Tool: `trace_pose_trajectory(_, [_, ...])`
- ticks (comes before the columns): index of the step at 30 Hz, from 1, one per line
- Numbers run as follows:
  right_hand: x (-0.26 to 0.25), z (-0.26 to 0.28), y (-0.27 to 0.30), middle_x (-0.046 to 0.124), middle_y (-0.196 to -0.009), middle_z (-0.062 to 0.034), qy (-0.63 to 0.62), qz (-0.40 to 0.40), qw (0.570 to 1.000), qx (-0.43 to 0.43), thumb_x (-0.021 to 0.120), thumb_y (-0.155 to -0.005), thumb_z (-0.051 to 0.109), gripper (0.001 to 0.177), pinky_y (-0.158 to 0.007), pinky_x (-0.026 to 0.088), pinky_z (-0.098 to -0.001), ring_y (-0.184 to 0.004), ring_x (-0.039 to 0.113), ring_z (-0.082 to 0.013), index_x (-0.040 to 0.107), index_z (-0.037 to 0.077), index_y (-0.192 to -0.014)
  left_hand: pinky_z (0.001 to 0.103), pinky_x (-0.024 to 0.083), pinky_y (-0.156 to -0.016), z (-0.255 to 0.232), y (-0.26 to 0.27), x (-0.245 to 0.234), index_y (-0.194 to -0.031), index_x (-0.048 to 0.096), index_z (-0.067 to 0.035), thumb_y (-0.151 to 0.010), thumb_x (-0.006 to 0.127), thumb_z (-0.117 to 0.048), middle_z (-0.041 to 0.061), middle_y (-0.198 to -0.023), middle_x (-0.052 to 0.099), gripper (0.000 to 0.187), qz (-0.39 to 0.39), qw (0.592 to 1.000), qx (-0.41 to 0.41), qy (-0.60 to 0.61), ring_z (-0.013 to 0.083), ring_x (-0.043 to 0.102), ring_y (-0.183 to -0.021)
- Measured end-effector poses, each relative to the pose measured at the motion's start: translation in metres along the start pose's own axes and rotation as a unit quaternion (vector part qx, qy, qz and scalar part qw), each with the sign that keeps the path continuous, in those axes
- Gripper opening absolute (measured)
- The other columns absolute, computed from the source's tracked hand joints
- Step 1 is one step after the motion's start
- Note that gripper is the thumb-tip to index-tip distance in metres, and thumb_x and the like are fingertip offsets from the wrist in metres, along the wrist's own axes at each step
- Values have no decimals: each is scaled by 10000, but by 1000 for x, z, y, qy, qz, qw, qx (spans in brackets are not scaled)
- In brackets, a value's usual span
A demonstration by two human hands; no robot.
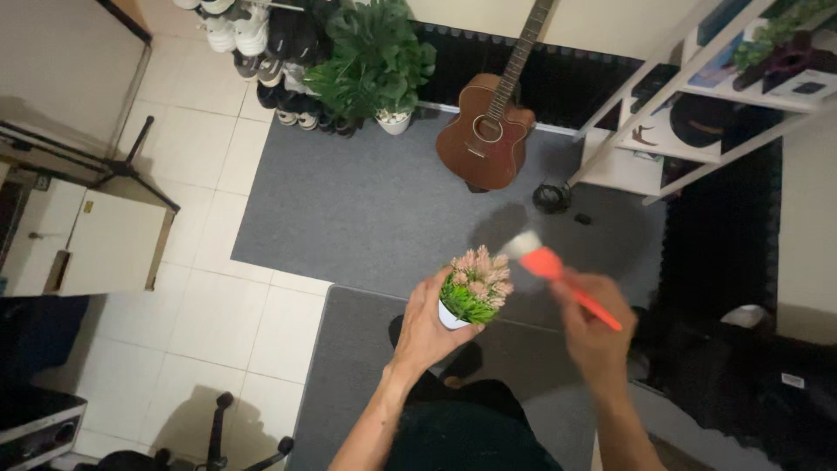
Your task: The person organizes items on a wooden shelf, then picks up a small potted plant. They use a brush to dust the plant's leaves and flowers before placing it on a white shelf. Finally, they handle a small black object near the shelf.
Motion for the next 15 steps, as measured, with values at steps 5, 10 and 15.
trace_pose_trajectory(5, [36, 23, -9, 764, -953, -74, -6, 173, 984, -45, 793, -821, 177, 190, -631, 557, -245, -781, 731, -135, 793, 81, -985, 513, 438, -1032, 4, 4, -19, -1481, 441, -99, -644, 939, -297, 215, -1367, 531, 994, -50, 998, 27, -40, 410, 518, -1259])
trace_pose_trajectory(10, [35, 43, -30, 737, -1037, -92, 47, 42, 998, -21, 710, -965, 155, 150, -706, 540, -246, -846, 706, -163, 757, 56, -1068, 558, 399, -1008, 5, 9, -37, -1436, 499, -120, -644, 932, -281, 227, -1375, 502, 917, -103, 984, 68, -127, 430, 489, -1246])
trace_pose_trajectory(15, [68, 80, -32, 750, -938, -89, 76, 166, 978, -99, 753, -871, 176, 148, -671, 538, -286, -784, 704, -186, 775, 64, -964, 606, 357, -1065, -2, 18, -49, -1416, 524, -128, -672, 910, -258, 243, -1381, 489, 847, -157, 953, 142, -216, 443, 460, -1298])
Point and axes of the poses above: each hand's wrist, its own y-axis away from the middle knuckle, its own x-axis out of the palm, z = x × y, the point moved 9 cm from there along -y, towards the middle knuckle
